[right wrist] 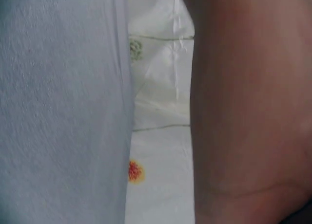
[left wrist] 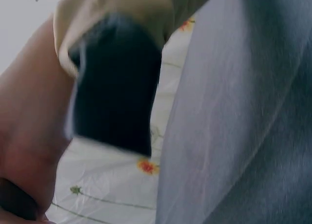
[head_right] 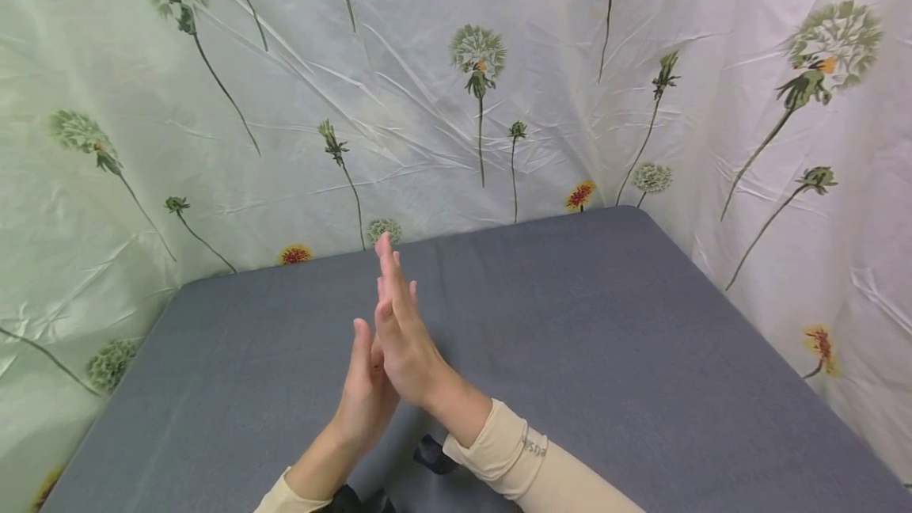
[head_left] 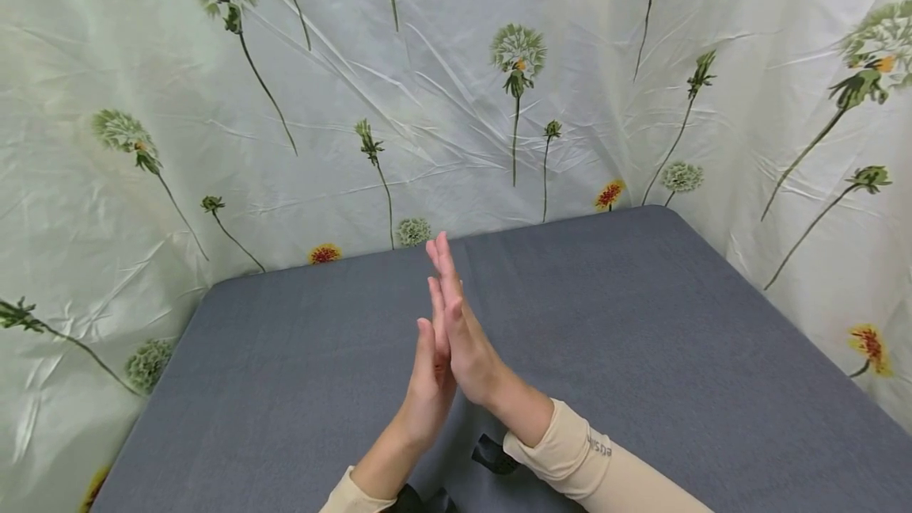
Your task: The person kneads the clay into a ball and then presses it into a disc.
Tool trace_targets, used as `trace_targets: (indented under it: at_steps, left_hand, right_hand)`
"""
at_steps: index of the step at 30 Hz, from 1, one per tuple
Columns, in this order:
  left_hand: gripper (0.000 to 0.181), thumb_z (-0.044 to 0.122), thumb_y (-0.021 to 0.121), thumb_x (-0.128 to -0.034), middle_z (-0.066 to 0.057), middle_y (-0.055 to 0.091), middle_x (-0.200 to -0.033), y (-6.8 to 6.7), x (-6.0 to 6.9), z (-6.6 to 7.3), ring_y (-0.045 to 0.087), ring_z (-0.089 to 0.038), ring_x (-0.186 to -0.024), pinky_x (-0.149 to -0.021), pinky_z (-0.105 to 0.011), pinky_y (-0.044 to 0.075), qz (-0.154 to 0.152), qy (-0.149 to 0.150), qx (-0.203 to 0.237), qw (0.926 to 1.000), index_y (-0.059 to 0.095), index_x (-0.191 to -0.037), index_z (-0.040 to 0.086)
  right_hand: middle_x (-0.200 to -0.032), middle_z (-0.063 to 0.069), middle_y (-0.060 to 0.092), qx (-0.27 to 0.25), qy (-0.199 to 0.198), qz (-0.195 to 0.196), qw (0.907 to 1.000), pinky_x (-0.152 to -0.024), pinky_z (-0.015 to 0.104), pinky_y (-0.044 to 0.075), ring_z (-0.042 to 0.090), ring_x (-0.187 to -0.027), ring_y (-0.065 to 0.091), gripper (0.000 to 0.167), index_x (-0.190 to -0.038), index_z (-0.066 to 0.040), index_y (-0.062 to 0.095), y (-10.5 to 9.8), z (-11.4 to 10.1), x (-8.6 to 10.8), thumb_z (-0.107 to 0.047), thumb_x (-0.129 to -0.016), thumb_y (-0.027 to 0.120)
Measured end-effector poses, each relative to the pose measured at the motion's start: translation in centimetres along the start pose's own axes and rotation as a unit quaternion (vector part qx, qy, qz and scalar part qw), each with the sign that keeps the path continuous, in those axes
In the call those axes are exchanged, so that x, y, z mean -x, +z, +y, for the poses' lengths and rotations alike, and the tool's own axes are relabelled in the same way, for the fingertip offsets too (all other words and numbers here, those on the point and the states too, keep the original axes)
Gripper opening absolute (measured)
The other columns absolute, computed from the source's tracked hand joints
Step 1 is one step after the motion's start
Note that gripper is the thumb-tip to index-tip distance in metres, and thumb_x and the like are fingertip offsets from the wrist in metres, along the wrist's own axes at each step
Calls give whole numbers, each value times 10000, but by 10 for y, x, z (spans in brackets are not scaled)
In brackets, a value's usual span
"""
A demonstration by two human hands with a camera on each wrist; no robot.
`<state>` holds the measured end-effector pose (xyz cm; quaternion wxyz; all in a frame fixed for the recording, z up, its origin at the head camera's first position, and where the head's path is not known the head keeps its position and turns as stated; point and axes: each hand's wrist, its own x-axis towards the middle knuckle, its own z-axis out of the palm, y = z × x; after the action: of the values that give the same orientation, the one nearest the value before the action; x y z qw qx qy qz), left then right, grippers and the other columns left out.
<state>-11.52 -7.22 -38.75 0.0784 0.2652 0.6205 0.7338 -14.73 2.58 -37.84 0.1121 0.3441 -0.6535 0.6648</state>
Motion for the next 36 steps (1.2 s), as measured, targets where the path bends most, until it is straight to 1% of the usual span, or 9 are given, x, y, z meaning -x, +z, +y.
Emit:
trace_targets:
  at_steps: [5, 10, 15, 20, 25, 28, 31, 32, 36]
  left_hand:
    - [717, 629, -100, -1087, 98, -418, -1705, 9, 5, 5, -404, -259, -1589, -1254, -708, -215, -378, -57, 104, 9992, -337, -1644, 246]
    - [677, 605, -132, -1082, 102, -391, -1718, 20, 10, 5, -379, -231, -1600, -1282, -676, -185, -781, -345, 244, 9961, -346, -1640, 286]
    - [661, 602, -134, -1081, 99, -374, -1724, 27, 13, 6, -364, -222, -1606, -1290, -652, -186, -929, -422, 387, 9940, -346, -1639, 318]
    - [653, 589, -133, -1085, 68, -368, -1730, 27, 15, 11, -359, -245, -1612, -1285, -645, -185, -910, -199, 490, 9944, -353, -1635, 315]
    - [634, 593, -138, -1082, 75, -305, -1760, 24, 16, 18, -315, -248, -1638, -1292, -620, -182, -704, -26, 451, 9965, -330, -1640, 360]
    - [622, 593, -134, -1085, 114, -276, -1768, 21, 17, 21, -287, -170, -1648, -1349, -395, -94, -475, 130, 284, 9984, -304, -1646, 388]
    - [614, 587, -147, -1083, 142, -250, -1774, 16, 16, 26, -251, -110, -1652, -1306, -220, 53, -185, 421, -68, 9989, -285, -1651, 399]
    - [618, 590, -148, -1082, 148, -239, -1778, 14, 15, 27, -238, -104, -1655, -1308, -239, 73, -78, 538, -212, 9983, -281, -1654, 396]
    - [637, 625, -138, -1075, 160, -200, -1788, 5, 13, 34, -200, -120, -1668, -1315, -617, 13, 276, 879, -796, 9926, -275, -1654, 398]
  right_hand:
    - [-1820, 103, 82, -61, 33, 185, 9998, -1337, 655, 92, 299, -1698, 51, 983, -1740, -197, -87, -11, 0, -6, -845, -1023, 92]
    - [-1808, 137, 137, 13, -9, 632, 9980, -1348, 636, 77, 324, -1693, 94, 1038, -1742, -171, -67, -25, 2, -13, -875, -1000, 111]
    - [-1807, 121, 156, 22, 50, 896, 9960, -1354, 619, 72, 313, -1692, 112, 1069, -1743, -186, -61, -34, 3, -17, -902, -974, 132]
    - [-1806, 86, 168, -44, 280, 1020, 9944, -1348, 635, 67, 334, -1687, 134, 1058, -1746, -250, -42, -36, 6, -18, -928, -952, 132]
    - [-1798, 94, 187, -148, 514, 1089, 9926, -1350, 625, 97, 326, -1683, 163, 1036, -1748, -253, -15, -33, 14, -15, -917, -964, 119]
    - [-1799, 109, 176, -384, 685, 974, 9921, -1358, 604, 84, 322, -1687, 151, 1038, -1748, -253, -23, -24, 16, -12, -918, -960, 98]
    - [-1813, 112, 121, -667, 823, 673, 9921, -1352, 621, 91, 330, -1692, 119, 1016, -1746, -258, -42, -11, 17, -7, -902, -969, 72]
    - [-1823, 94, 80, -770, 883, 510, 9918, -1345, 637, 104, 324, -1695, 97, 1010, -1745, -260, -54, -6, 17, -4, -898, -970, 64]
    - [-1831, -36, -62, -999, 1076, -90, 9891, -1326, 675, 95, 253, -1700, -20, 964, -1740, -266, -83, 10, 16, 6, -861, -988, 10]
